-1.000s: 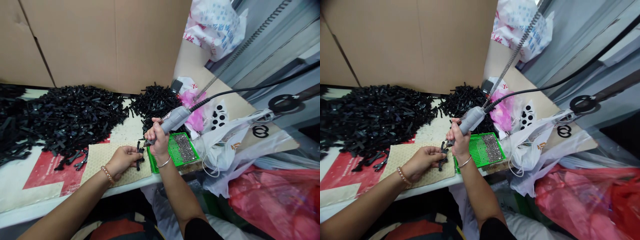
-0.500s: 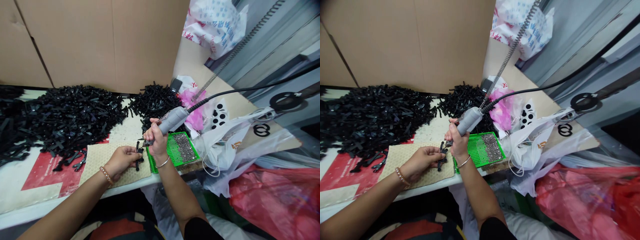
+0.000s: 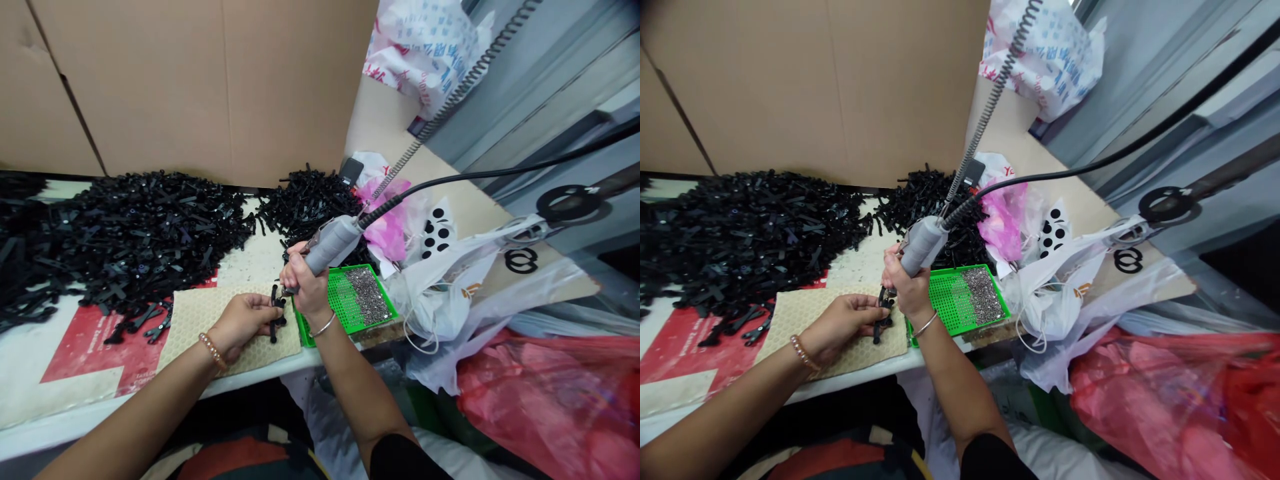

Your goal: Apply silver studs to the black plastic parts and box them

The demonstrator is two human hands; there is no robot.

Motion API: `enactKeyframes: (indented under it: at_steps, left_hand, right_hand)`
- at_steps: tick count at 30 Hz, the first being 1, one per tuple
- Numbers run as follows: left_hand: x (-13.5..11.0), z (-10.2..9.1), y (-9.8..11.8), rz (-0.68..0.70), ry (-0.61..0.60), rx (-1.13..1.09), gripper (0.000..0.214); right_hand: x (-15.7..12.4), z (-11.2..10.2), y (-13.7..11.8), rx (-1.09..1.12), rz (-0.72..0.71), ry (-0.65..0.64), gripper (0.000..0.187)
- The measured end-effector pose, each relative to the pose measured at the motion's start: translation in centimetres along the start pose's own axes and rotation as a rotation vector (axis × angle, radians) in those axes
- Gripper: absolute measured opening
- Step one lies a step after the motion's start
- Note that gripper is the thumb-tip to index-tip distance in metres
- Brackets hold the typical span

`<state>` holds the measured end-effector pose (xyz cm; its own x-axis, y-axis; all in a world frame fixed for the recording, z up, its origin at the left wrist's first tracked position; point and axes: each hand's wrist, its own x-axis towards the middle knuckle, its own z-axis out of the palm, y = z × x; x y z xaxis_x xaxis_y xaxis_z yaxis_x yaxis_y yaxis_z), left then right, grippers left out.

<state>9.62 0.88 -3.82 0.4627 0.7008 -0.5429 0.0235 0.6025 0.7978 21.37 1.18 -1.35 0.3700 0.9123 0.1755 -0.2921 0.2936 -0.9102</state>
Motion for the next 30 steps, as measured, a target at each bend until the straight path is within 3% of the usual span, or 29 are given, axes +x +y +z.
enactKeyframes:
  at_steps: [8,13,18,23,26,30]
  left_hand:
    - [0.3,-0.1,-0.2,-0.025,-0.007,-0.026,0.024]
    - [0.1,-0.3,0.0,0.002,-0.07,-0.024,0.027]
    - [0.1,-0.2,0.0,-0.008,-0.03,0.008,0.023]
    - [0.2,-0.2,0.2,-0.053,-0.005,0.011,0.024]
    - [0.0,0.0,0.5,-0.067,-0.008,0.037,0.021]
    - [-0.4,0.3,0.9,-0.081,0.033,0.043,0.017]
  right_hand:
    - [0.3,-0.1,0.7,0.024,0.049,-0.119,0.027]
    - [-0.5,-0.3,-0.8,-0.006,-0.01,-0.062,0.028]
    - [-1.5,-5.1,-4.0,-0.122,-0.259,0.194,0.025]
    - [-2.9,-10.9,-4.3,-0.212,-0.235,0.433,0.027]
    - [-3.9,-12.2,-3.9,-0.196,-0.207,0.439,0.026]
    - [-4.6,-12.2,-3.8,-0.199,-0.212,0.431,0.023]
